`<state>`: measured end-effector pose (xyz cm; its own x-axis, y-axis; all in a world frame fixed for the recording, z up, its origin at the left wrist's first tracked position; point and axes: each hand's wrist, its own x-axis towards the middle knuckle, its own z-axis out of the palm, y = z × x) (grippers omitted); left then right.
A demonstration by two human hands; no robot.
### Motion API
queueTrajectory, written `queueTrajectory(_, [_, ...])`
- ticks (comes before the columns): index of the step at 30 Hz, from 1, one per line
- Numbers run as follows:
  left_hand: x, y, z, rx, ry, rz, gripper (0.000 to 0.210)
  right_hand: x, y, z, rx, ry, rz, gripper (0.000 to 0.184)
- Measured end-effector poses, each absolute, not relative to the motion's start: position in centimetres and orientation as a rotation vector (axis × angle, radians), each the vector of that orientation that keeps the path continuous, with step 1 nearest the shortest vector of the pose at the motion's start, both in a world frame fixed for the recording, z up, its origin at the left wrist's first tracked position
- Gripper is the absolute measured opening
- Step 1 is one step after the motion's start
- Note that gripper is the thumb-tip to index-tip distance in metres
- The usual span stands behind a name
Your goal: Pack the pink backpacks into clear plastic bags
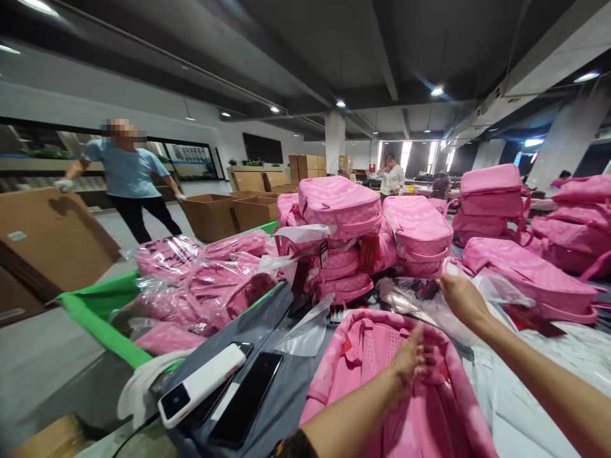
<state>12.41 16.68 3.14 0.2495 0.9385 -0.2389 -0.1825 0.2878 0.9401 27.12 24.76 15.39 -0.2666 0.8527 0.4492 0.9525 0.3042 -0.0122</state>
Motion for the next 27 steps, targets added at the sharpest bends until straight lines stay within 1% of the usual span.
queueTrajectory(2, [13.8,17.7,4.6,0.572,0.943,0.988,0.069,26.6,22.5,14.1,-1.574,-2.209,-0.311,0.030])
queueTrajectory(4, [14.4,18.5,5.7,0.292,0.947,1.034,0.050,25.9,19.9,13.0,-1.467,-2.183,-0.228,0.033])
queueTrajectory(6, [14.4,18.8,6.3,0.175,1.001,1.063,0.026,25.3,17.2,12.3,-1.341,-2.127,-0.158,0.038])
queueTrajectory(7, [14.2,18.7,6.4,0.180,1.029,1.075,0.018,25.1,15.8,12.2,-1.298,-2.094,-0.142,0.040])
queueTrajectory(8, [13.8,18.4,6.5,0.192,1.042,1.092,0.013,25.0,14.5,12.2,-1.274,-2.054,-0.133,0.043])
queueTrajectory(10, [12.4,17.0,6.4,0.214,1.038,1.135,0.014,25.6,11.7,12.1,-1.295,-1.943,-0.126,0.048])
queueTrajectory(12, [10.0,14.4,6.3,0.240,1.021,1.198,0.018,27.3,9.1,11.2,-1.412,-1.798,-0.116,0.052])
queueTrajectory(14, [7.3,10.5,5.9,0.364,0.967,1.329,0.023,29.8,6.9,9.3,-1.576,-1.652,-0.067,0.056])
queueTrajectory(16, [5.0,5.9,5.2,0.613,0.880,1.478,0.032,32.1,5.3,6.9,-1.710,-1.550,0.010,0.057])
queueTrajectory(18, [3.8,1.5,4.1,0.720,0.850,1.509,0.042,33.2,4.1,5.0,-1.756,-1.564,0.039,0.055])
queueTrajectory(20, [3.6,-1.8,3.0,0.634,0.894,1.483,0.050,32.6,3.1,4.4,-1.715,-1.638,-0.092,0.055])
queueTrajectory(22, [4.2,-3.7,2.1,0.513,0.952,1.482,0.052,30.5,1.8,5.0,-1.572,-1.743,-0.206,0.053])
queueTrajectory(23, [4.6,-4.1,1.8,0.474,0.974,1.495,0.052,29.0,1.0,5.6,-1.489,-1.817,-0.170,0.050])
queueTrajectory(24, [5.0,-4.4,1.7,0.446,0.987,1.512,0.051,27.4,0.2,6.0,-1.413,-1.908,-0.060,0.048])
queueTrajectory(27, [6.0,-4.2,1.8,0.426,0.935,1.487,0.057,22.8,-1.9,6.6,-1.242,-2.137,0.501,0.036])
